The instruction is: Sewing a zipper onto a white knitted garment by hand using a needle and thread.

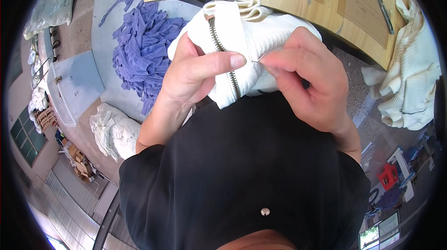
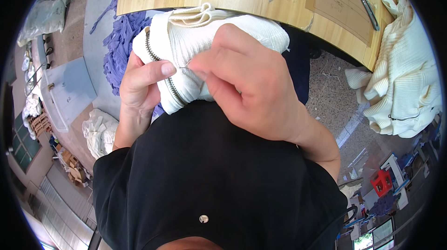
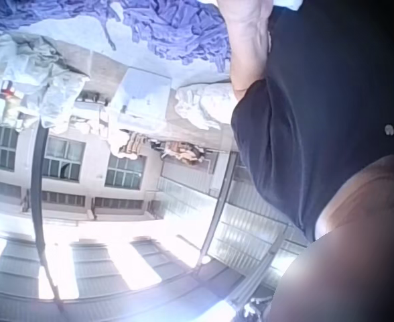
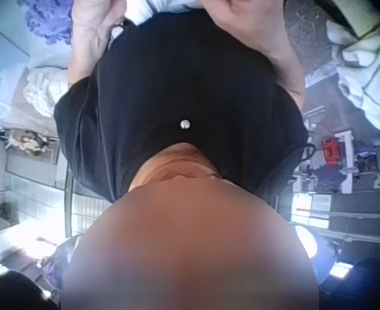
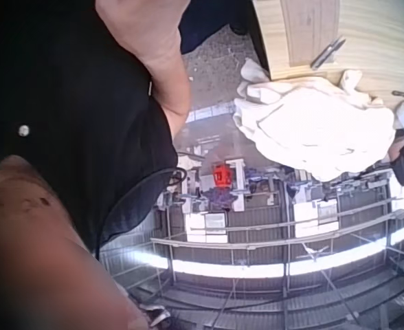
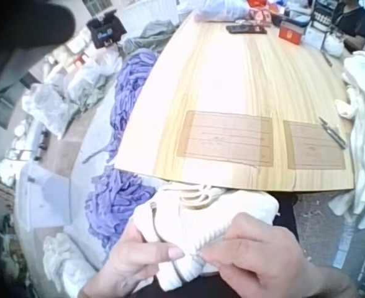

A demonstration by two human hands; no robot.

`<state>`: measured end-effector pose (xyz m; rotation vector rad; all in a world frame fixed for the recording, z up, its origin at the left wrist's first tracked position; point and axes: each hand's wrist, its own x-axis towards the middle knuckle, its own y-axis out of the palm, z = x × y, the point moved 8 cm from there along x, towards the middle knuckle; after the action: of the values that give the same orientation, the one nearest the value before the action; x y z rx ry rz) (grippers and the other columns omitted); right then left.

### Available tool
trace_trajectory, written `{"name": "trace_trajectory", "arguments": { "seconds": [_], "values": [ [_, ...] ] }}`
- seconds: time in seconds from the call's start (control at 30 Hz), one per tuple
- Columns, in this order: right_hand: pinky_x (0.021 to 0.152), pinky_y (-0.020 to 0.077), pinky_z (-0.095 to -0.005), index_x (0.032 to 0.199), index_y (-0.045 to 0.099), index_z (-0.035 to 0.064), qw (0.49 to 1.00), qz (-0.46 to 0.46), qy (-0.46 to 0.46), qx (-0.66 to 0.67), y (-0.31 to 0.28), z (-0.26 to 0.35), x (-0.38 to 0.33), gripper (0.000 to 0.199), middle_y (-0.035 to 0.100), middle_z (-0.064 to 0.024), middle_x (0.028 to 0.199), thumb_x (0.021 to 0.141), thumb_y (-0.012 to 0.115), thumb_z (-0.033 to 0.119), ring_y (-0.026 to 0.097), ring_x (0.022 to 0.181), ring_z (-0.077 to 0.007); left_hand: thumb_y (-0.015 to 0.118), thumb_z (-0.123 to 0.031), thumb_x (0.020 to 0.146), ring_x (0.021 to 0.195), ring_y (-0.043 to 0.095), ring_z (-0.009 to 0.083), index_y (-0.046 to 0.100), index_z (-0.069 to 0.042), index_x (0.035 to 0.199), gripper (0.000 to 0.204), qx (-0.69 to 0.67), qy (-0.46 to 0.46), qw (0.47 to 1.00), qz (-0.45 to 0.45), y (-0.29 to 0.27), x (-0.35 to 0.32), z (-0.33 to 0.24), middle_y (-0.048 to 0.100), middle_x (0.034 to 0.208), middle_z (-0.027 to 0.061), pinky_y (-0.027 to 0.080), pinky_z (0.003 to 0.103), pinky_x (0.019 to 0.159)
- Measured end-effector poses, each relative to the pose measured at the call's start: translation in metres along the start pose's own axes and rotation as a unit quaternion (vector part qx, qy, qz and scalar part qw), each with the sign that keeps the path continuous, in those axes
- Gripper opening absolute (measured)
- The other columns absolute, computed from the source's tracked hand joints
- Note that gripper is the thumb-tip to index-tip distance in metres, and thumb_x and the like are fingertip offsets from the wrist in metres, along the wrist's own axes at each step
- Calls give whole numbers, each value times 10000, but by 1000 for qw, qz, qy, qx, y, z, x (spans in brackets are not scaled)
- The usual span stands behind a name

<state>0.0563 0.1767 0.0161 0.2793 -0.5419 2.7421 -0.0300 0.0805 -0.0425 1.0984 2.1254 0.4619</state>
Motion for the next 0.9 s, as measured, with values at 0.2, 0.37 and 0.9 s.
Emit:
{"name": "trace_trajectory", "arguments": {
  "seconds": [0.2, 0.37, 0.9],
  "values": [
    [531, 353, -235, 840, 606, 22, 1000, -2, 0, 7, 0, -2, 0, 146, 473, -40, 691, 736, 597, -80, 462, 591, -149, 616, 38, 685, 978, 569, 192, 425, 46, 1196, 546, -23, -3, 1000, 9, 0, 0, 3, 579, 1067, 126, 445, 307, 865],
    [532, 354, -230, 838, 604, 18, 997, -6, 32, 70, 3, -8, -1, 142, 475, -52, 693, 726, 623, -66, 466, 597, -150, 612, 43, 687, 964, 575, 186, 429, 43, 1194, 539, -16, -3, 1000, 12, 0, 0, 3, 586, 1055, 122, 450, 305, 856],
    [493, 356, -183, 854, 524, -5, 968, -20, 84, 237, 1, -7, 0, 14, 496, -62, 740, 843, 532, 0, 442, 544, -74, 667, -44, 692, 1012, 561, 243, 399, 59, 1222, 602, 34, 3, 999, -25, -3, -3, 1, 548, 1131, 167, 435, 357, 895]
  ]
}}
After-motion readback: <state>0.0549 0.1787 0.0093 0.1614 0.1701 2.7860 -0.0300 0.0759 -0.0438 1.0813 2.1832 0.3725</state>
